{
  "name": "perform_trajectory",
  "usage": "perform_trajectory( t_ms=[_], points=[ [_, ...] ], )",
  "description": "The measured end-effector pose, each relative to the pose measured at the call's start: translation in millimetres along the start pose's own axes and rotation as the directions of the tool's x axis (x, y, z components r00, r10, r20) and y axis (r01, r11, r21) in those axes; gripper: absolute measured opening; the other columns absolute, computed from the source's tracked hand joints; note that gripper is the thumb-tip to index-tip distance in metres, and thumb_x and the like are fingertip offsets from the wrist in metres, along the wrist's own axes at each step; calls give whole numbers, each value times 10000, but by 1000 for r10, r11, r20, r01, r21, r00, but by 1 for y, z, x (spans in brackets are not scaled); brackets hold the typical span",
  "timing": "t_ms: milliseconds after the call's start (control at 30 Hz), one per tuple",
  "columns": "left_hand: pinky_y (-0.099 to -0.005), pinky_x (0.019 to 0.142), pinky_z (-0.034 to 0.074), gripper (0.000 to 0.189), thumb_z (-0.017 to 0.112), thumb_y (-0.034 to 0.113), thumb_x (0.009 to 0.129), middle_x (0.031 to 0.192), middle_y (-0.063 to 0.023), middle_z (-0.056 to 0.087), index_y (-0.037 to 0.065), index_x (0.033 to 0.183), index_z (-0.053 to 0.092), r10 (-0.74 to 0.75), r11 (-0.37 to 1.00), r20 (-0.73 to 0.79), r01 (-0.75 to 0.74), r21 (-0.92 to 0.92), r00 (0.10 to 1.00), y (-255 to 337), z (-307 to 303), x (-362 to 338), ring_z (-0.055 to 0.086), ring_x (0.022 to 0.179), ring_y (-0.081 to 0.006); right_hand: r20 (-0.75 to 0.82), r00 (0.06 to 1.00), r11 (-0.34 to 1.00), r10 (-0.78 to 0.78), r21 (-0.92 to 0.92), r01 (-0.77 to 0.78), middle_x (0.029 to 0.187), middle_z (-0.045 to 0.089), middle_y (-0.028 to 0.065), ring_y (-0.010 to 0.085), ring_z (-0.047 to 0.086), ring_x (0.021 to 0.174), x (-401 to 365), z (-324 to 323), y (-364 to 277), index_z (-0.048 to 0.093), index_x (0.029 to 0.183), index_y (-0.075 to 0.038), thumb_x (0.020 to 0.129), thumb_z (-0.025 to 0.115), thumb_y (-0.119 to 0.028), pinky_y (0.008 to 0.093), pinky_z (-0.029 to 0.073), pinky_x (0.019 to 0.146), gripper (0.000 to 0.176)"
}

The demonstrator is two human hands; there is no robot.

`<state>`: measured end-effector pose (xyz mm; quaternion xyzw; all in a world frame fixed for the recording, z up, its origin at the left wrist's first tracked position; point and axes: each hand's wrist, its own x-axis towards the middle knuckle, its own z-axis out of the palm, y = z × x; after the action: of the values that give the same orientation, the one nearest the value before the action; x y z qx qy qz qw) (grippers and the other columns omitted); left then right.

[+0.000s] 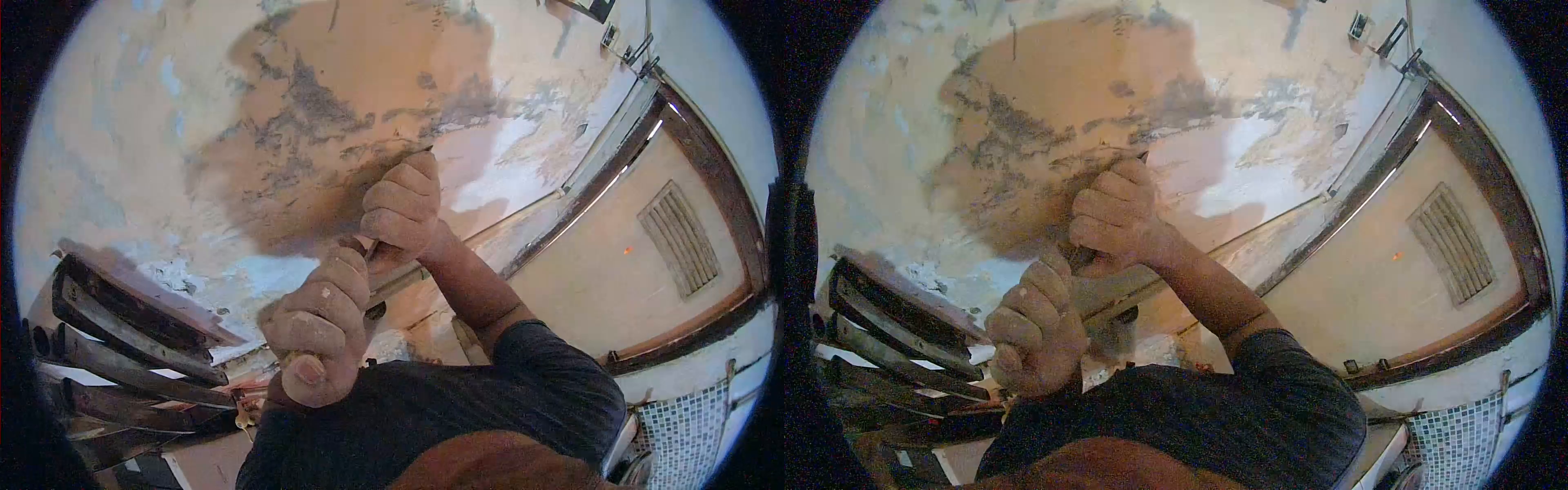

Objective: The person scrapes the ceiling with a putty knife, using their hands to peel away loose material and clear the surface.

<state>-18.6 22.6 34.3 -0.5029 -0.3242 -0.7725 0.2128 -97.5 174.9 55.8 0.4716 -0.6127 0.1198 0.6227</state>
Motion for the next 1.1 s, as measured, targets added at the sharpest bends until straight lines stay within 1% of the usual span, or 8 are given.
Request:
perform_trajectory(
  t_ms=[133, 333, 400, 767, 833, 933, 1067, 1100],
  points=[
    [-420, 686, 280, 398, 504, 386, 950, 650, -3, 378, 136, 655, 410, -57, 998, -124, 60, 25, 991, 2, -5, -21, 340, 670, -206, 73, 997, 998, -22, 56, 18, 701, 507, -10, 210, 419, 578, 0, 2, 5, 475, 646, -172, 580, 633, -439, 385, 277, 574, 316],
    [-427, 686, 282, 401, 508, 382, 953, 619, -17, 391, 121, 659, 430, 27, 998, -20, -29, -54, 999, -2, 0, -6, 360, 669, -221, 75, 997, 998, -19, 64, 15, 708, 537, -4, 198, 453, 578, 3, -9, 4, 524, 676, -165, 537, 652, -420, 367, 315, 568, 318],
    [-434, 689, 360, 456, 554, 384, 954, 699, -70, 529, 36, 661, 524, 44, 997, -32, -46, -54, 998, -4, -5, -6, 470, 672, -260, 59, 998, 998, -37, 51, 35, 712, 538, -4, 201, 453, 579, 1, -6, 8, 519, 678, -164, 534, 651, -427, 369, 323, 572, 327],
    [-420, 667, 282, 454, 531, 399, 951, 625, -47, 434, 93, 632, 428, 67, 989, -94, -79, -128, 993, -3, 4, -4, 365, 660, -239, 28, 1000, 998, -14, 66, 12, 709, 516, 13, 214, 452, 586, 7, -6, -2, 493, 687, -146, 444, 608, -386, 374, 306, 557, 361],
    [-421, 667, 283, 446, 535, 389, 951, 637, -58, 455, 89, 637, 435, 68, 989, -84, -78, -125, 994, -6, 3, -4, 371, 666, -243, 91, 996, 989, -5, 145, -9, 629, 491, 1, 198, 458, 543, 14, -7, -3, 458, 627, -146, 610, 715, -301, 347, 300, 550, 300],
    [-422, 667, 283, 437, 538, 379, 952, 648, -69, 477, 86, 642, 442, 36, 993, -43, -41, -107, 998, -1, -2, -2, 378, 672, -248, 120, 993, 1000, -17, 22, 15, 632, 496, 2, 197, 464, 545, 14, -13, 5, 461, 628, -144, 615, 724, -308, 345, 312, 552, 309],
    [-432, 691, 303, 409, 524, 345, 959, 651, -71, 467, 80, 657, 445, 37, 994, -20, -39, -101, 999, 4, -2, -1, 391, 675, -252, 172, 985, 993, -3, 114, -17, 637, 500, 3, 202, 462, 545, 14, -13, 0, 459, 626, -135, 581, 730, -306, 349, 311, 548, 323],
    [-437, 701, 310, 393, 515, 334, 961, 653, -69, 463, 78, 670, 449, 88, 990, 29, -84, -109, 996, 3, -4, 1, 397, 678, -253, 50, 999, 991, 18, 130, -25, 637, 497, 6, 204, 454, 543, 18, -6, -4, 459, 624, -131, 499, 609, -195, 356, 295, 543, 205]
  ],
)
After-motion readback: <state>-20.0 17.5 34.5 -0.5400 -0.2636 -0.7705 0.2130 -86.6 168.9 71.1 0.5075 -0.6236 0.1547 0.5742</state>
